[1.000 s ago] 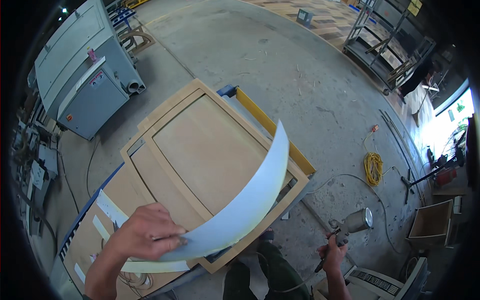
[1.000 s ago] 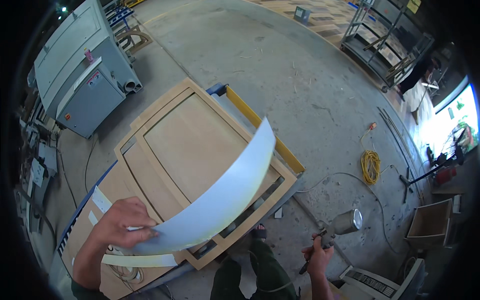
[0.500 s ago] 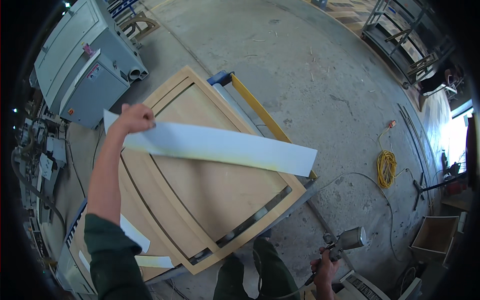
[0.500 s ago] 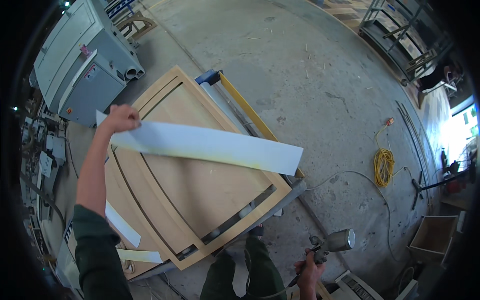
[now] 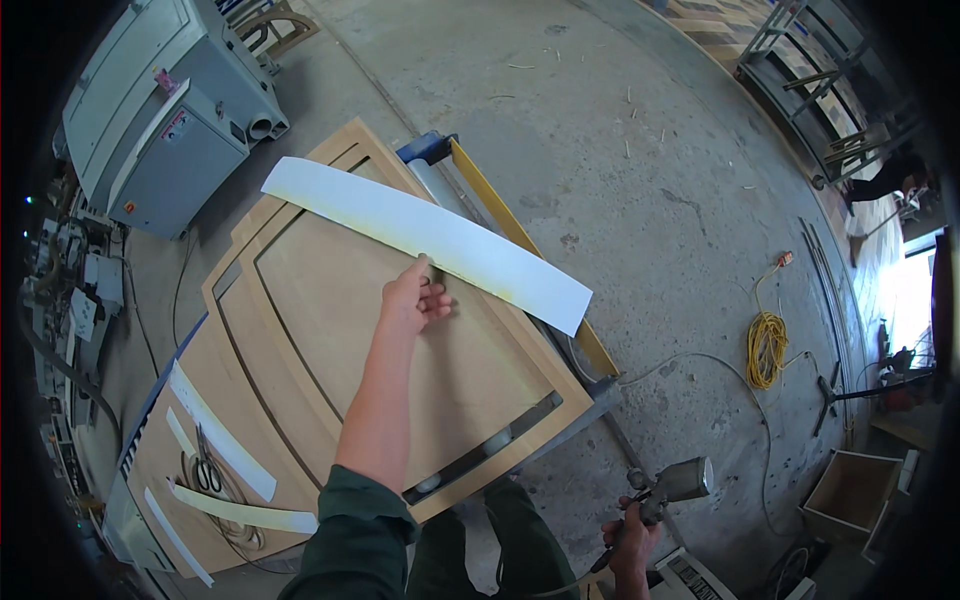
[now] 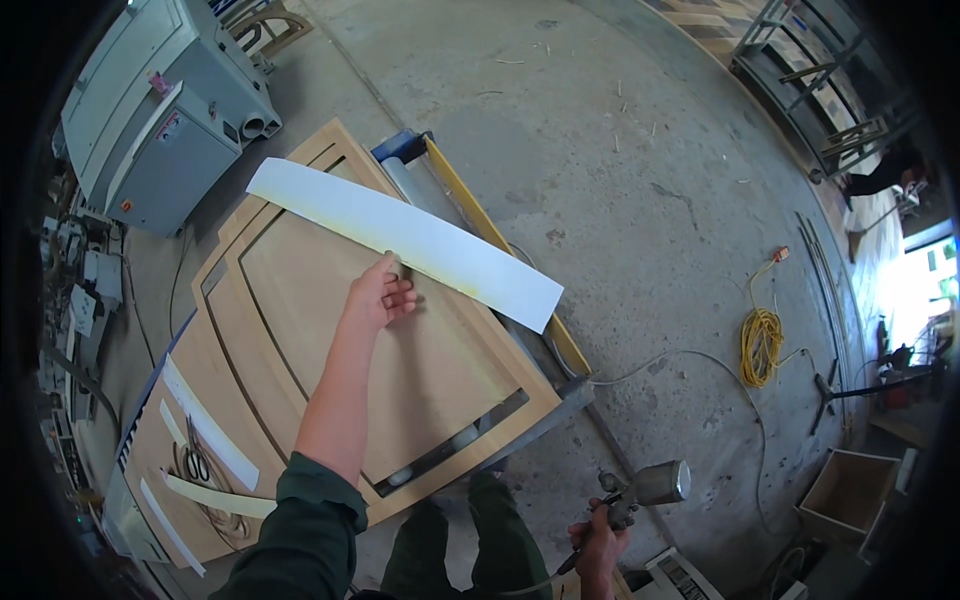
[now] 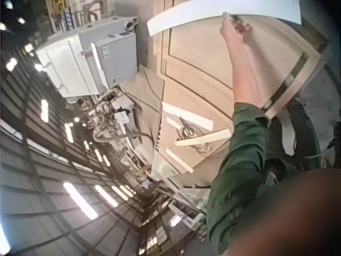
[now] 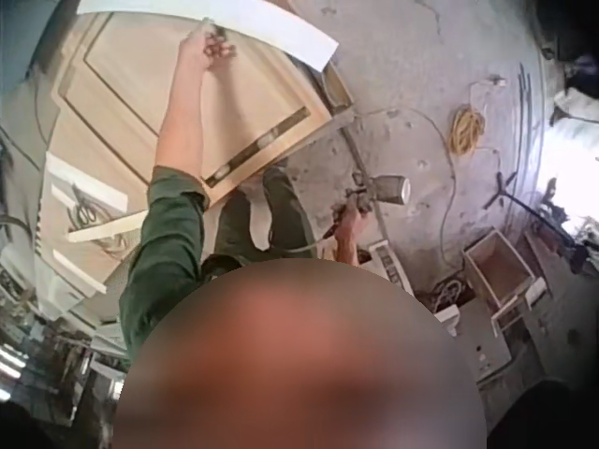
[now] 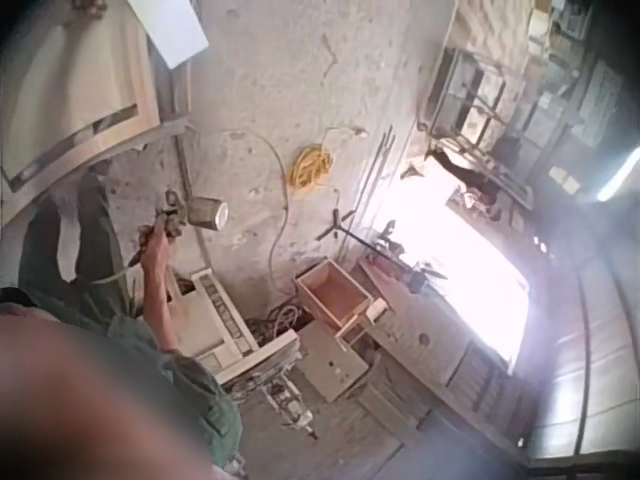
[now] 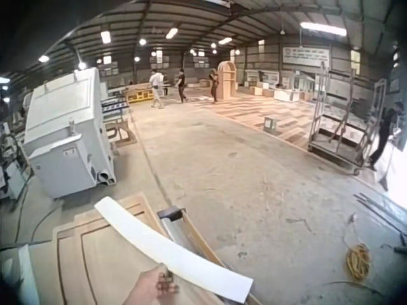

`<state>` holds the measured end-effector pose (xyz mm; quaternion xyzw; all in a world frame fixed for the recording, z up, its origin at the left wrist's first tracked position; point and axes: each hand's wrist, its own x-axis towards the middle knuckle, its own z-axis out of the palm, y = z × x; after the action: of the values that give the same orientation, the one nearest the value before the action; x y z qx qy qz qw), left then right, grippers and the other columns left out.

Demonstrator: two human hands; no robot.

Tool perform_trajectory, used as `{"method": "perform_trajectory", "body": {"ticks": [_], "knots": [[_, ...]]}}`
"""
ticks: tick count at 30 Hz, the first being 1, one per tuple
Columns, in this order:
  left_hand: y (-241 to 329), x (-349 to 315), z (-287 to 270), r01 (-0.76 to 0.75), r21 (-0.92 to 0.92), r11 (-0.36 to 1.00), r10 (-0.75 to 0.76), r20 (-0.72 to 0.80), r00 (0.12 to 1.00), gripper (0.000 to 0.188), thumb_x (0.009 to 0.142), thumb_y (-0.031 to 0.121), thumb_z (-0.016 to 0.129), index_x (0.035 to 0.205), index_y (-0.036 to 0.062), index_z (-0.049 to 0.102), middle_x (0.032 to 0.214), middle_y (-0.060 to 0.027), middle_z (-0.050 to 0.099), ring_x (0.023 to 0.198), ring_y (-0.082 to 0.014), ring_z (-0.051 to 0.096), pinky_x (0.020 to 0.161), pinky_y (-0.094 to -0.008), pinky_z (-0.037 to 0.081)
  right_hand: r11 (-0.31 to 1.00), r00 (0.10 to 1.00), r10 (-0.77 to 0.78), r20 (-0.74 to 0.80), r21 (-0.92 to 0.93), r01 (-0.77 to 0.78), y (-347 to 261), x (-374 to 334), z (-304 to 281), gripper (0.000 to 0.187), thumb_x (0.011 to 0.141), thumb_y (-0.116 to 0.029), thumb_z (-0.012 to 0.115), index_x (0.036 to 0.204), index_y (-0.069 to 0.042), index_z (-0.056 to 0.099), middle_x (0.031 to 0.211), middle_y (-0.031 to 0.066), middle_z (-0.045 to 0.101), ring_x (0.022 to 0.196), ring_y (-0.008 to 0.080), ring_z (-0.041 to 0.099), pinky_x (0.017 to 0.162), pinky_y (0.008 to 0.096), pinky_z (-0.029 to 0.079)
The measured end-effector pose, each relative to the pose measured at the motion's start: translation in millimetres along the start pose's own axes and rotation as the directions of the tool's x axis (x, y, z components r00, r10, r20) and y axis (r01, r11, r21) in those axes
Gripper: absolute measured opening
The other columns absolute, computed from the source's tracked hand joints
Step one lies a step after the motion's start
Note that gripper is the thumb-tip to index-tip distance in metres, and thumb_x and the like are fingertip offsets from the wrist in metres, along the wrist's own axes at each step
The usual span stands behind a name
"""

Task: Spraying adhesive onto wooden panels using a spray gun and then applying protective or decorative strips.

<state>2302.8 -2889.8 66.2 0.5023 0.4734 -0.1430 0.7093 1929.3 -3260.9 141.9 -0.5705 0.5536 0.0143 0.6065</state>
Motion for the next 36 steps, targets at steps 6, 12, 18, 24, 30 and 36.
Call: {"method": "perform_trajectory", "body": {"ticks": [6, 12, 18, 24, 30, 36], "knots": [[-11.3, 16.9, 40.9, -0.312, -0.302, 0.901, 0.282, -0.142, 0.949, 0.029, 0.093, 0.015, 0.072, 0.109, 0.004, 0.052, 0.086, -0.0098, 0.065, 0.065, -0.0233, 0.067, 0.057, -0.0396, 0.06, 1.0, 1.0, 0.006, -0.029, -0.026, -0.007, -4.0, 4.8, 1.9, 0.027, 0.101, -0.024, 0.065, 0.112, 0.0, 0.065, 0.058, 0.0106, 0.062, 0.042, 0.0202, 0.058, 0.039, 0.0322, 0.041], [-6.8, 6.1, 37.9, -0.334, -0.473, 0.815, 0.392, 0.026, 0.92, 0.016, 0.09, 0.005, 0.07, 0.097, 0.0085, 0.055, 0.08, -0.0049, 0.063, 0.057, -0.0153, 0.059, 0.047, -0.0303, 0.048, 0.993, 0.997, 0.077, 0.024, -0.086, -0.075, -14.1, 10.0, -2.7, 0.026, 0.101, -0.023, 0.063, 0.112, 0.001, 0.06, 0.087, 0.0108, 0.067, 0.047, 0.0185, 0.061, 0.037, 0.0319, 0.043], [-8.9, -6.9, 41.7, -0.244, -0.54, 0.806, 0.391, 0.177, 0.903, 0.015, 0.088, 0.005, 0.072, 0.083, 0.012, 0.06, 0.071, -0.0001, 0.062, 0.055, -0.0136, 0.057, 0.044, -0.0274, 0.044, 0.995, 0.996, 0.061, 0.059, -0.088, -0.055, -11.6, 15.0, -6.9, 0.029, 0.101, -0.025, 0.065, 0.112, 0.001, 0.061, 0.084, 0.0097, 0.066, 0.047, 0.0188, 0.061, 0.038, 0.032, 0.044], [-26.2, -23.7, 52.0, -0.244, -0.373, 0.895, 0.328, 0.182, 0.927, 0.008, 0.088, 0.008, 0.073, 0.091, 0.0109, 0.066, 0.077, -0.0014, 0.068, 0.057, -0.0115, 0.063, 0.047, -0.026, 0.05, 0.998, 1.0, 0.013, 0.022, -0.069, -0.012, -9.2, 13.1, -5.2, 0.03, 0.1, -0.027, 0.066, 0.111, 0.0, 0.061, 0.08, 0.0096, 0.064, 0.046, 0.019, 0.06, 0.038, 0.0322, 0.043], [-50.7, -33.2, 59.2, -0.194, -0.232, 0.953, 0.233, 0.154, 0.96, 0.009, 0.089, 0.01, 0.074, 0.089, 0.0105, 0.065, 0.077, -0.0024, 0.069, 0.058, -0.0127, 0.065, 0.05, -0.0274, 0.055, 0.997, 1.0, -0.025, 0.01, -0.079, 0.026, 3.4, 19.5, -12.3, 0.028, 0.101, -0.027, 0.065, 0.111, -0.001, 0.062, 0.079, 0.0093, 0.063, 0.047, 0.0188, 0.06, 0.039, 0.0319, 0.043], [-67.8, -28.7, 60.9, -0.18, -0.18, 0.967, 0.204, 0.125, 0.971, 0.02, 0.09, 0.013, 0.078, 0.083, 0.0103, 0.06, 0.076, -0.0048, 0.069, 0.058, -0.0162, 0.066, 0.049, -0.0303, 0.056, 0.994, 0.997, 0.038, 0.065, -0.101, -0.031, 7.1, 22.9, -23.3, 0.032, 0.101, -0.023, 0.066, 0.122, -0.001, 0.056, 0.106, 0.0111, 0.069, 0.049, 0.0179, 0.062, 0.038, 0.032, 0.044]]}}
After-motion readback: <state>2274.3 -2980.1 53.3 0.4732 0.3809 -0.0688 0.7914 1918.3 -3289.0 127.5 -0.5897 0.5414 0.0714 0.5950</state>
